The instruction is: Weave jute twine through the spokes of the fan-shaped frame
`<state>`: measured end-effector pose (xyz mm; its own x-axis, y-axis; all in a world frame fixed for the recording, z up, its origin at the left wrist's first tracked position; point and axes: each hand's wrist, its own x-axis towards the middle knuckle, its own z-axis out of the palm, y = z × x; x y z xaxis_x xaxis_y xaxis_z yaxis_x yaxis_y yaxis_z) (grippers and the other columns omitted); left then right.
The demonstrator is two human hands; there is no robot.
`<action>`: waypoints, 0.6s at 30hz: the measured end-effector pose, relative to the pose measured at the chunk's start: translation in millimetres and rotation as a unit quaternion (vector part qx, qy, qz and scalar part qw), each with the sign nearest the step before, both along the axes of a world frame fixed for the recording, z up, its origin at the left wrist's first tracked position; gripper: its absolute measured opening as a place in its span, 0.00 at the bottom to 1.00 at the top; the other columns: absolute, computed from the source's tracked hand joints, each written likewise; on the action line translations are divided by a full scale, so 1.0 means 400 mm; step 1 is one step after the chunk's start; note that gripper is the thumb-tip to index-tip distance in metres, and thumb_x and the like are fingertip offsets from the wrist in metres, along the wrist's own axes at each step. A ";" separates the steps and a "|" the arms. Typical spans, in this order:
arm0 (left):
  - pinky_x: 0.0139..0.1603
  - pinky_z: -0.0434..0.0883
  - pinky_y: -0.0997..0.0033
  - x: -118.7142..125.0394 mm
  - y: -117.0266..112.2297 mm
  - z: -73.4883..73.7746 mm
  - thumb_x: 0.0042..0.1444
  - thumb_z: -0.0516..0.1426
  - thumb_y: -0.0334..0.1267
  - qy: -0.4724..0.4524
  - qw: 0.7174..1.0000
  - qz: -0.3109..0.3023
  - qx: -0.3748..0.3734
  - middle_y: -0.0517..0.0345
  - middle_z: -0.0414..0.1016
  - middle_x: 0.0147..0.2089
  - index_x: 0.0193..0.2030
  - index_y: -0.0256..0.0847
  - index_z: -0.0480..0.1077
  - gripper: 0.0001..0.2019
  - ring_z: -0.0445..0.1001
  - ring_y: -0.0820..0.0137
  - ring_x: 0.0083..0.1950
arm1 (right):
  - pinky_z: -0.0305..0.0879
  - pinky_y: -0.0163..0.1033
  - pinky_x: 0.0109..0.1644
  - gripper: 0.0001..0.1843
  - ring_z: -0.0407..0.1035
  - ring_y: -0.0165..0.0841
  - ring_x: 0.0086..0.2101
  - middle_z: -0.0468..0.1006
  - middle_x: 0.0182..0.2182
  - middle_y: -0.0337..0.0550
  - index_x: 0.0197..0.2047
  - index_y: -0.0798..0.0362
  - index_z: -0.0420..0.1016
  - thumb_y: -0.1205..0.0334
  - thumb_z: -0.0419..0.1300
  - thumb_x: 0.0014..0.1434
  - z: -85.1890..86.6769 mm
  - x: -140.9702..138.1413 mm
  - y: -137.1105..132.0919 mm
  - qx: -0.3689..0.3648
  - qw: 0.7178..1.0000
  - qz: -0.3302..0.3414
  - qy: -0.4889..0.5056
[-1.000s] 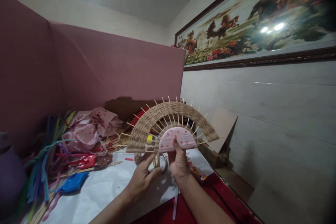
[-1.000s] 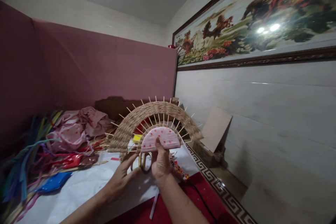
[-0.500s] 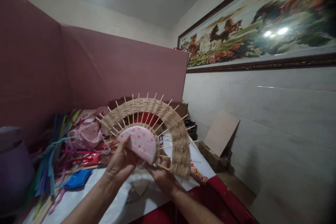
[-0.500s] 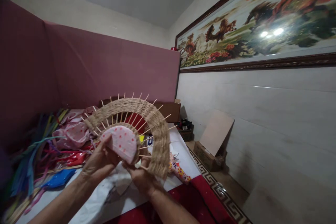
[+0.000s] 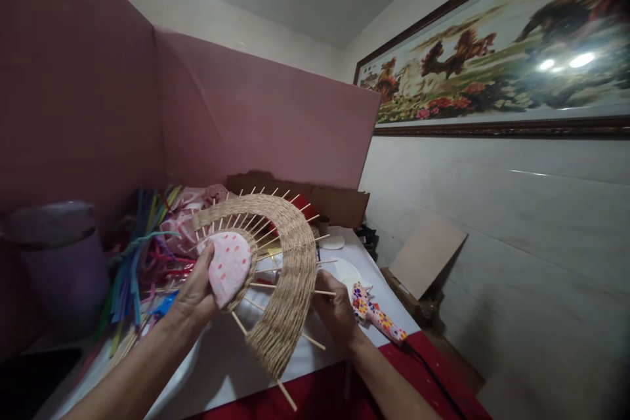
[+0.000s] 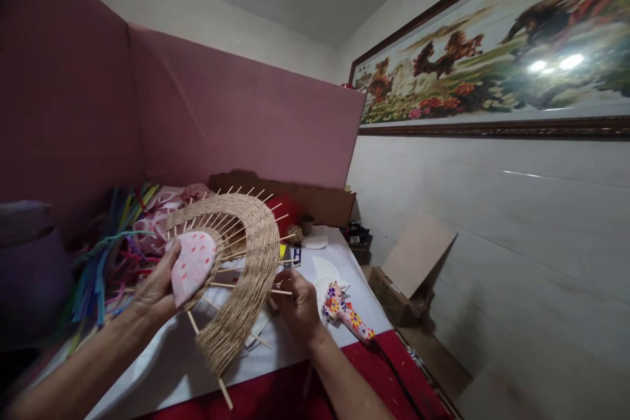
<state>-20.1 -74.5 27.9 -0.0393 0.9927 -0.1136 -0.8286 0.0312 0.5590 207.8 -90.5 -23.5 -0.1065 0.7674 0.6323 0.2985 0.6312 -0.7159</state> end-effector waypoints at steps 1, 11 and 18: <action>0.30 0.74 0.60 -0.004 -0.003 -0.002 0.57 0.48 0.38 0.001 1.000 0.003 0.004 0.47 0.77 0.29 0.47 0.32 0.65 0.15 0.76 0.63 0.29 | 0.59 0.33 0.33 0.12 0.65 0.29 0.30 0.72 0.31 0.42 0.21 0.54 0.71 0.59 0.55 0.52 0.008 0.001 -0.004 0.021 0.999 -0.013 -0.025; 0.32 0.74 0.61 -0.026 -0.014 -0.051 0.57 0.48 0.42 0.017 0.999 0.044 0.008 0.48 0.78 0.32 0.47 0.37 0.67 0.16 0.76 0.63 0.32 | 0.57 0.35 0.34 0.14 0.64 0.30 0.28 0.71 0.23 0.40 0.30 0.53 0.73 0.57 0.49 0.56 0.020 0.018 -0.030 0.016 0.995 -0.092 -0.036; 0.34 0.74 0.63 -0.032 -0.017 -0.066 0.57 0.48 0.40 0.049 0.994 0.088 0.035 0.51 0.78 0.33 0.42 0.38 0.70 0.13 0.76 0.66 0.35 | 0.54 0.41 0.47 0.14 0.63 0.36 0.41 0.72 0.36 0.44 0.35 0.53 0.73 0.61 0.47 0.55 0.034 0.000 -0.051 -0.053 0.989 0.082 0.109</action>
